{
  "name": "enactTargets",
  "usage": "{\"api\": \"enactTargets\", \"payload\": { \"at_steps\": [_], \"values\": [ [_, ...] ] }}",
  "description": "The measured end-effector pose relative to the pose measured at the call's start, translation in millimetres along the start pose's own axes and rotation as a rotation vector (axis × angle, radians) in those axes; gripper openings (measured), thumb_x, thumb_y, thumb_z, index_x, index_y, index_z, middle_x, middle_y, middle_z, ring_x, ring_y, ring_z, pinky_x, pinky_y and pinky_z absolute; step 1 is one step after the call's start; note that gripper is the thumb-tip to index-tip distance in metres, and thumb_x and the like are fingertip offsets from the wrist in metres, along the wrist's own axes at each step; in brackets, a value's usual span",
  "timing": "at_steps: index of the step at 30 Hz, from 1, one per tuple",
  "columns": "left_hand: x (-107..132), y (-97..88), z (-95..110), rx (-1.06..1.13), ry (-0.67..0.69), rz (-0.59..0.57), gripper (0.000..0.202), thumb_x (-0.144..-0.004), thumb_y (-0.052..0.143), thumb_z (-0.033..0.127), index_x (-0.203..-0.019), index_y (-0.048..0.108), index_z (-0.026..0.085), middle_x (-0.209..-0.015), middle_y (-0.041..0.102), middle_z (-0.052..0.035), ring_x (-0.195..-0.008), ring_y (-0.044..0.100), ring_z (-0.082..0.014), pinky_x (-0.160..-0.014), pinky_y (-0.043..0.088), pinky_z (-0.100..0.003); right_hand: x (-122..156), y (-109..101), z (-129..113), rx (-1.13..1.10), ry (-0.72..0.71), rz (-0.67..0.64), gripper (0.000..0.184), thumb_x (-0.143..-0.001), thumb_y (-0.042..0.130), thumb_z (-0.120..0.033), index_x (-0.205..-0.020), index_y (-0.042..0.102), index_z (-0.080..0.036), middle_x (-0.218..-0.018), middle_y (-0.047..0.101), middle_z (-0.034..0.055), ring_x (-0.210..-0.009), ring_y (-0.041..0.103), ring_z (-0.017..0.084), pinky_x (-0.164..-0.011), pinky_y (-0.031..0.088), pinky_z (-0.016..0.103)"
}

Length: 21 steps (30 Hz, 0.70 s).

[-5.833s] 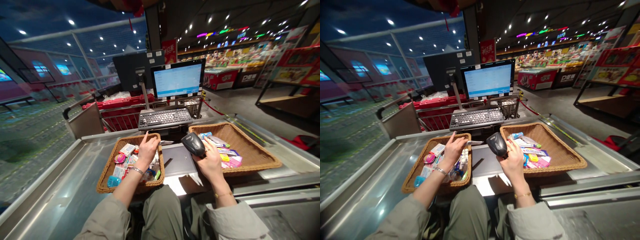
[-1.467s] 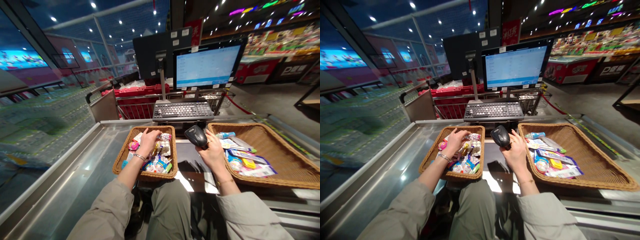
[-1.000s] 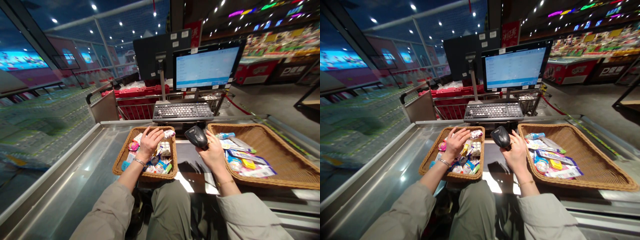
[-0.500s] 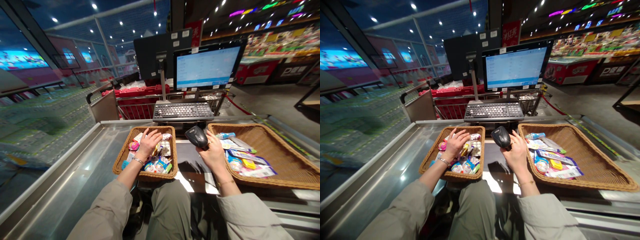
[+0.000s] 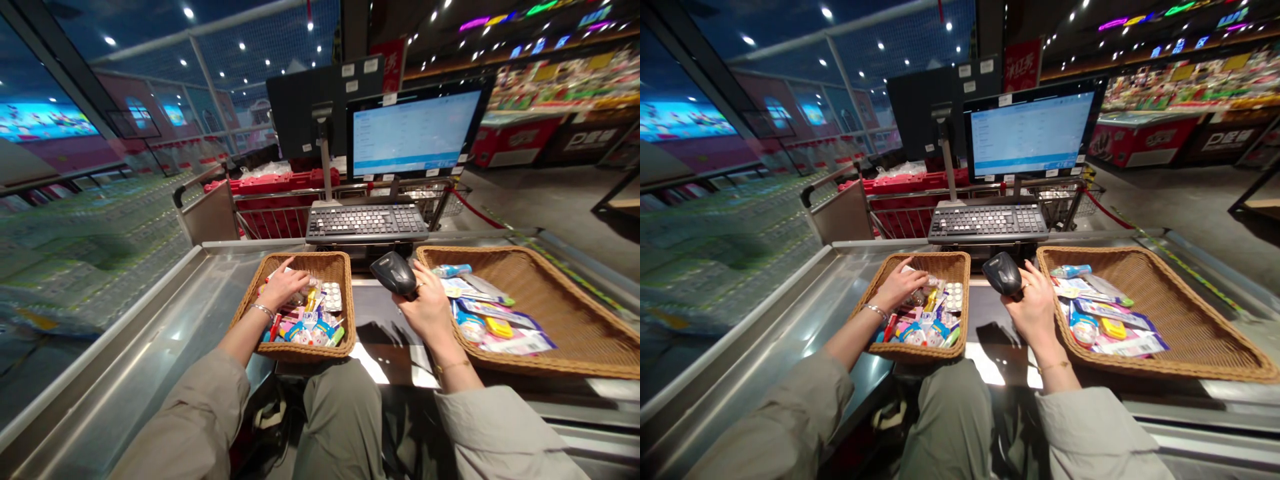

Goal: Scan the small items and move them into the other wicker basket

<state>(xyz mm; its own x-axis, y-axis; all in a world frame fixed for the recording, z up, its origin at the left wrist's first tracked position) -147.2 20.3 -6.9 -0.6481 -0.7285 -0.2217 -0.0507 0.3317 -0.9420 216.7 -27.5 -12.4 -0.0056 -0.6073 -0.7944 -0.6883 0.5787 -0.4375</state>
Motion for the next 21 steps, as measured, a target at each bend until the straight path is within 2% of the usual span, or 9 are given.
{"api": "enactTargets", "payload": {
  "at_steps": [3,6,9,11,13,16,18,21],
  "values": [
    [4.9,1.4,-2.3,0.059,0.035,-0.075,0.030,-0.098,0.053,0.011,-0.114,0.069,0.031,-0.127,0.074,0.0008,-0.109,0.070,-0.0121,-0.126,0.029,-0.042,0.5,0.3,0.9,0.006,-0.011,0.001,0.028,-0.074,0.067,-0.022,-0.101,0.071,-0.019,-0.114,0.075,0.0127,-0.130,0.061,0.036,-0.107,0.051,0.058],
    [9.0,3.4,1.0,0.119,-0.029,-0.195,0.035,-0.092,0.057,0.010,-0.115,0.071,0.032,-0.130,0.074,-0.0001,-0.119,0.067,-0.0148,-0.124,0.030,-0.040,0.6,0.7,1.2,0.009,-0.006,0.003,0.028,-0.074,0.067,-0.023,-0.101,0.071,-0.019,-0.113,0.075,0.0124,-0.130,0.061,0.036,-0.107,0.051,0.058],
    [10.1,4.2,10.1,0.118,-0.126,-0.268,0.026,-0.085,0.062,0.015,-0.103,0.076,0.029,-0.112,0.080,-0.0025,-0.111,0.071,-0.0210,-0.125,0.025,-0.050,0.4,1.2,0.0,0.011,0.002,0.003,0.027,-0.075,0.066,-0.023,-0.101,0.071,-0.019,-0.114,0.075,0.0121,-0.130,0.061,0.035,-0.107,0.051,0.058],
    [7.3,3.6,16.7,0.079,-0.233,-0.231,0.021,-0.088,0.061,0.022,-0.102,0.076,0.026,-0.108,0.080,-0.0055,-0.108,0.072,-0.0253,-0.125,0.023,-0.058,0.2,1.6,-1.2,0.011,-0.005,0.002,0.026,-0.075,0.066,-0.022,-0.101,0.071,-0.019,-0.114,0.075,0.0123,-0.130,0.061,0.035,-0.107,0.051,0.057],
    [1.1,4.7,22.4,0.028,-0.353,-0.158,0.027,-0.092,0.059,0.030,-0.114,0.073,0.024,-0.126,0.075,-0.0103,-0.123,0.065,-0.0309,-0.123,0.021,-0.065,0.0,2.1,-2.4,0.012,-0.019,0.003,0.027,-0.075,0.066,-0.022,-0.101,0.071,-0.019,-0.113,0.075,0.0126,-0.129,0.061,0.035,-0.106,0.052,0.057],
    [-13.9,15.4,29.4,-0.048,-0.410,-0.123,0.048,-0.092,0.062,0.033,-0.138,0.061,0.022,-0.157,0.052,-0.0162,-0.149,0.040,-0.0388,-0.122,0.015,-0.072,-0.1,3.1,-2.9,0.017,-0.038,0.004,0.027,-0.075,0.067,-0.021,-0.101,0.071,-0.018,-0.113,0.075,0.0126,-0.129,0.062,0.035,-0.105,0.053,0.055],
    [-25.2,29.0,32.2,-0.051,-0.413,-0.196,0.057,-0.092,0.061,0.030,-0.147,0.053,0.020,-0.161,0.045,-0.0170,-0.154,0.031,-0.0379,-0.124,0.011,-0.071,0.4,3.5,-2.3,0.014,-0.043,0.007,0.026,-0.075,0.067,-0.021,-0.101,0.071,-0.018,-0.113,0.075,0.0124,-0.128,0.062,0.035,-0.104,0.054,0.055],
    [-38.5,49.0,34.4,-0.037,-0.447,-0.265,0.057,-0.093,0.059,0.025,-0.149,0.051,0.015,-0.157,0.050,-0.0207,-0.150,0.039,-0.0372,-0.124,0.016,-0.068,2.1,2.9,0.0,0.017,-0.039,0.013,0.027,-0.076,0.067,-0.022,-0.101,0.071,-0.018,-0.113,0.075,0.0121,-0.128,0.062,0.035,-0.105,0.053,0.056]
  ]
}}
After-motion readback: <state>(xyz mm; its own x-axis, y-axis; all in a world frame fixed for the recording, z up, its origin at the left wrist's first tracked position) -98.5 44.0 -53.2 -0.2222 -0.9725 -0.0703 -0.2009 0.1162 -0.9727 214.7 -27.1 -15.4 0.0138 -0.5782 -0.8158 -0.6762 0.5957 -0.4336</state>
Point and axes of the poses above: each hand's wrist, its own x-axis away from the middle knuckle, its own y-axis out of the palm, z = x × y, the point moved 2 cm from there along -x, towards the middle knuckle
